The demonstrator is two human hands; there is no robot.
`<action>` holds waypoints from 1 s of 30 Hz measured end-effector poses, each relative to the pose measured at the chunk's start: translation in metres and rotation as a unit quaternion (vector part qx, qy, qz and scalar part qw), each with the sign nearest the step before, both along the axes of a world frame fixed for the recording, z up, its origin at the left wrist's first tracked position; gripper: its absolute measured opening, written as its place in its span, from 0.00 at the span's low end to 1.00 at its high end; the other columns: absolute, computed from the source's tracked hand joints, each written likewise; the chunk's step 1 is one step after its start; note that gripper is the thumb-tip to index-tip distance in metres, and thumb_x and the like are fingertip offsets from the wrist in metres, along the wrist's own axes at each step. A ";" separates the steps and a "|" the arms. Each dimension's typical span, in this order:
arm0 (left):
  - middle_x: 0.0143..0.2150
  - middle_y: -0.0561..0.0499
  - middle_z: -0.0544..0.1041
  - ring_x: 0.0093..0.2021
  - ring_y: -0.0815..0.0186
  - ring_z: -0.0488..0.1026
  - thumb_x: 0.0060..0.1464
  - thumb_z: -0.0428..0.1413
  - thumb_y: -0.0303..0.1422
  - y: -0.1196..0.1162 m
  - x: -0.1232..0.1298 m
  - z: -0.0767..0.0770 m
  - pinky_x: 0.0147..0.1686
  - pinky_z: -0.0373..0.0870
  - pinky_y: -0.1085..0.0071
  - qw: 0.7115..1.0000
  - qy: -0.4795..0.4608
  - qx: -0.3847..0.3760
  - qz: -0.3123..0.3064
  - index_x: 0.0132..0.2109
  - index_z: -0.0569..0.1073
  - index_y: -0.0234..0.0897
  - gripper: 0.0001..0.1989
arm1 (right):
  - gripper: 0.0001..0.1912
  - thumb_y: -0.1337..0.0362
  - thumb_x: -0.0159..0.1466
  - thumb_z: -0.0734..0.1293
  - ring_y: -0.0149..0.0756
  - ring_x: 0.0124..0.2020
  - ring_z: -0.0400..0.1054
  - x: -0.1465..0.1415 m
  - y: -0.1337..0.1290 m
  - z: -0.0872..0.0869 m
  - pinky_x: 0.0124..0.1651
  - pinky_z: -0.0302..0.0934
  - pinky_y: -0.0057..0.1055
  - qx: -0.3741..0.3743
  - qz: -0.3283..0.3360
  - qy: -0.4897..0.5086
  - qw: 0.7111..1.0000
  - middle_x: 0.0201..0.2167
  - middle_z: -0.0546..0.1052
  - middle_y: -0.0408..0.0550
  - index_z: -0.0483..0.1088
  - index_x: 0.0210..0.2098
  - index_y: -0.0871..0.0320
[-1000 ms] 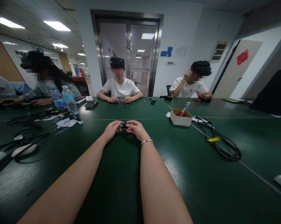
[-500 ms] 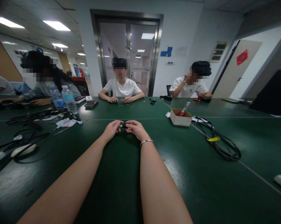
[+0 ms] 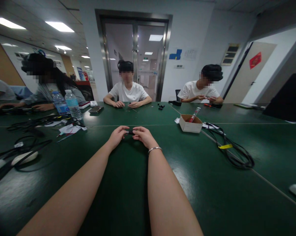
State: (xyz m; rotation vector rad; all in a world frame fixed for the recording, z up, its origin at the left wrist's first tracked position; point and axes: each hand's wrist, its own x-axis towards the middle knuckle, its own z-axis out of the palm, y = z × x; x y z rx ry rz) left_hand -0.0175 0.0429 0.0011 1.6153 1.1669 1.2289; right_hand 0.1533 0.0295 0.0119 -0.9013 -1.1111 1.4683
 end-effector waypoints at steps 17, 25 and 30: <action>0.29 0.52 0.71 0.24 0.71 0.64 0.50 0.49 0.32 0.004 0.000 -0.003 0.25 0.60 0.75 1.000 -0.002 -0.006 -0.027 0.41 0.74 0.35 0.14 | 0.08 0.76 0.56 0.69 0.26 0.22 0.70 0.000 0.000 0.000 0.27 0.69 0.20 -0.001 -0.001 0.000 1.000 0.25 0.74 0.45 0.71 0.35 0.62; 0.32 0.51 0.72 0.25 0.72 0.64 0.49 0.47 0.31 0.005 -0.001 -0.004 0.24 0.58 0.75 0.999 -0.006 -0.012 -0.031 0.41 0.74 0.35 0.15 | 0.08 0.77 0.56 0.70 0.27 0.22 0.70 0.000 -0.002 0.002 0.27 0.69 0.21 -0.003 0.003 0.005 1.000 0.25 0.74 0.45 0.71 0.35 0.62; 0.25 0.52 0.69 0.23 0.71 0.63 0.50 0.47 0.32 0.007 -0.002 -0.005 0.24 0.58 0.75 0.999 -0.006 -0.008 -0.033 0.40 0.74 0.35 0.14 | 0.08 0.77 0.57 0.68 0.26 0.21 0.70 -0.001 -0.002 0.002 0.27 0.69 0.20 -0.002 0.001 0.007 1.000 0.26 0.75 0.45 0.71 0.35 0.62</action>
